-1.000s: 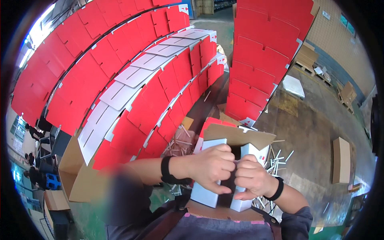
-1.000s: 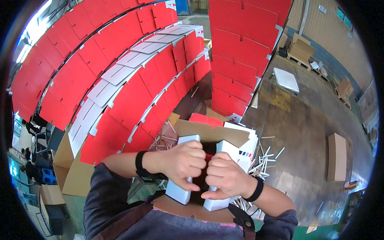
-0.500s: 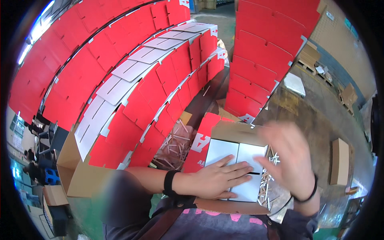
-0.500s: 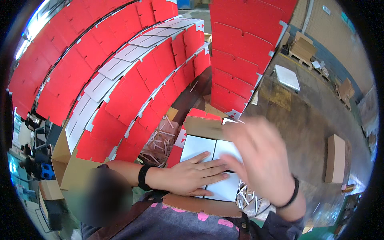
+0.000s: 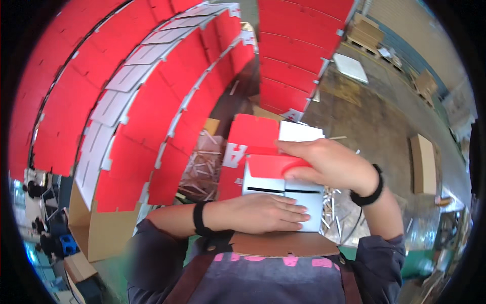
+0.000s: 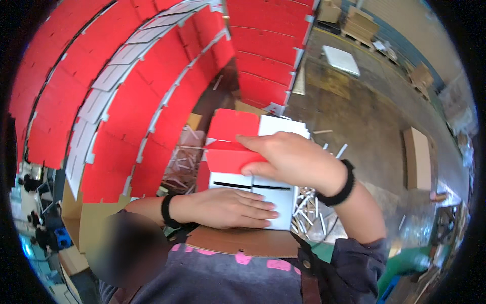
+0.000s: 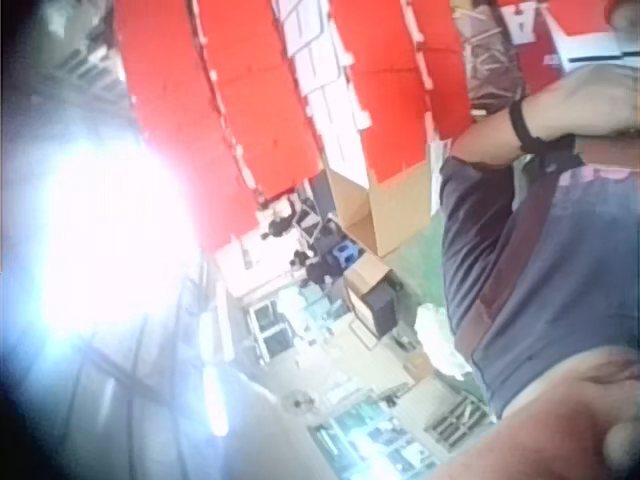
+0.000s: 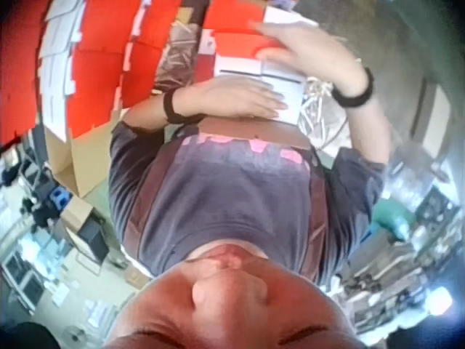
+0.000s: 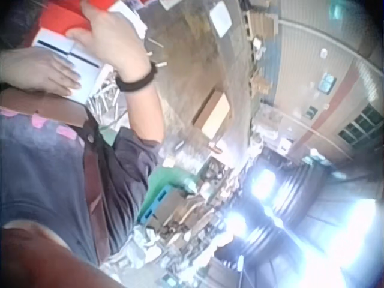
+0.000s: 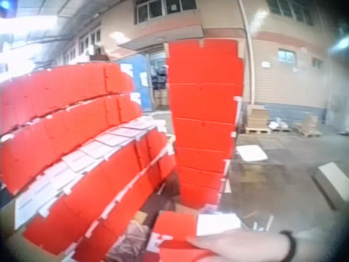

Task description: Manually fold and assemble cardboard boxes from flat blanks.

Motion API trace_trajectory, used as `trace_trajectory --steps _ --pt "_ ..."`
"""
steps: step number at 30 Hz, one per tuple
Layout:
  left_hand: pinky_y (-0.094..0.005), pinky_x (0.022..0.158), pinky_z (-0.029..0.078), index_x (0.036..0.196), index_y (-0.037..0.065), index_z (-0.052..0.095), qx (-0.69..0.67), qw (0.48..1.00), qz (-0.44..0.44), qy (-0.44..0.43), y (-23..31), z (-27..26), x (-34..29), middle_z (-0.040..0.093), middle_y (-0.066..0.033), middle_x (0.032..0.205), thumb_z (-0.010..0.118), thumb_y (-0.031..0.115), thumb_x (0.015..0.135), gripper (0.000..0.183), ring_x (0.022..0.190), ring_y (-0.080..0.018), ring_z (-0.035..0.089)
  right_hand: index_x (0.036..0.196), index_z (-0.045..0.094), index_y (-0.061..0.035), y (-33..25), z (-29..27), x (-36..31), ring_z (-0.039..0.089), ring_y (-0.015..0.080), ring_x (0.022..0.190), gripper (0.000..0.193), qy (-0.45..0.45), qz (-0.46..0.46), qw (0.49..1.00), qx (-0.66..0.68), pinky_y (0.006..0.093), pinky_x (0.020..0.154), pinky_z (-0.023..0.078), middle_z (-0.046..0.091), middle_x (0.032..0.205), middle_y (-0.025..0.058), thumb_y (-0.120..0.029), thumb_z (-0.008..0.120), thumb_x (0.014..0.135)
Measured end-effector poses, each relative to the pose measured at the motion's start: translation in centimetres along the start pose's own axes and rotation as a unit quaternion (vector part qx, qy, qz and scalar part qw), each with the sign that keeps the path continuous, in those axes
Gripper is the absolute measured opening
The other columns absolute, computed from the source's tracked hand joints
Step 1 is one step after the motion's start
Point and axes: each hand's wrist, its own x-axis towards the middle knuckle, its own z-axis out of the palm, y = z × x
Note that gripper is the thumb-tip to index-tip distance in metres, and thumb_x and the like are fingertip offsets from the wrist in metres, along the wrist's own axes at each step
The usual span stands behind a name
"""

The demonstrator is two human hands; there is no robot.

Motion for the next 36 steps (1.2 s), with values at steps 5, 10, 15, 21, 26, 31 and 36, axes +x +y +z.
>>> trace_trajectory --steps 5,10,15,21,26,31,36 --pt "-0.0394 0.104 0.046 0.119 0.006 0.064 -0.065 0.998 0.004 -0.023 -0.3 -1.6 0.3 0.059 -0.0098 0.134 0.052 0.018 0.092 0.032 0.125 -0.0257 0.056 0.147 0.040 -0.0059 2.7 9.3 0.0 0.024 0.0391 0.146 0.069 0.227 -0.090 0.910 -0.336 0.0592 0.115 0.019 0.028 0.159 0.0147 -0.036 0.062 0.089" --pt "-0.0331 0.077 0.054 0.104 0.004 0.068 -0.282 0.941 -0.085 0.167 3.3 -4.6 -2.4 0.065 -0.0092 0.107 0.067 0.030 0.092 0.029 0.092 -0.0244 0.066 0.143 0.043 -0.0007 3.5 4.9 -5.6 0.033 0.0372 0.142 0.073 0.053 -0.308 0.912 0.264 0.0494 0.117 0.023 0.041 0.147 0.0229 -0.055 0.053 0.095" --pt "-0.0295 0.070 0.052 0.101 0.001 0.065 -0.304 0.876 -0.305 0.217 7.2 -6.5 -3.9 0.064 -0.0066 0.089 0.070 0.018 0.092 0.020 0.081 -0.0138 0.064 0.126 0.057 -0.0043 0.4 8.4 -10.6 0.068 0.0137 0.071 0.046 0.233 -0.137 0.935 0.230 0.0272 0.063 0.052 0.070 0.085 0.0049 -0.021 0.076 0.087" --pt "-0.0306 0.076 0.049 0.108 0.003 0.066 0.024 0.950 -0.265 0.161 5.8 -7.7 -2.9 0.059 -0.0095 0.103 0.071 0.026 0.090 0.030 0.091 -0.0209 0.061 0.112 0.070 -0.0026 3.5 8.6 -9.7 0.052 0.0174 0.071 0.031 0.346 -0.179 0.917 0.083 0.0265 0.066 0.043 0.056 0.078 0.0071 -0.017 0.075 0.086" --pt "-0.0318 0.077 0.045 0.117 0.004 0.063 -0.082 0.900 -0.350 0.245 1.3 -1.9 -4.1 0.052 -0.0088 0.102 0.070 0.019 0.087 0.034 0.092 -0.0183 0.051 0.111 0.067 -0.0028 6.9 12.0 -8.7 0.050 0.0157 0.074 0.033 0.394 -0.062 0.908 0.126 0.0284 0.064 0.041 0.052 0.085 0.0052 -0.017 0.078 0.083" --pt "-0.0344 0.092 0.043 0.137 -0.008 0.036 -0.268 0.765 -0.442 0.384 -2.0 3.2 -6.0 0.048 -0.0176 0.117 0.075 0.032 0.085 0.076 0.104 -0.0260 0.052 0.128 0.042 -0.0024 7.5 15.2 -4.1 0.054 0.0179 0.106 0.051 0.387 0.069 0.742 0.542 0.0339 0.094 0.044 0.056 0.116 0.0098 -0.017 0.071 0.089" --pt "-0.0440 0.058 0.054 0.149 -0.012 0.005 -0.236 0.818 -0.508 0.133 0.2 -3.3 -3.1 0.065 -0.0223 0.070 0.041 0.065 0.095 0.100 0.063 -0.0333 0.067 0.150 0.025 0.0066 3.6 13.1 -6.6 0.026 0.0341 0.145 0.065 0.341 0.112 0.875 0.325 0.0345 0.120 0.016 0.033 0.153 0.0241 -0.037 0.041 0.105"
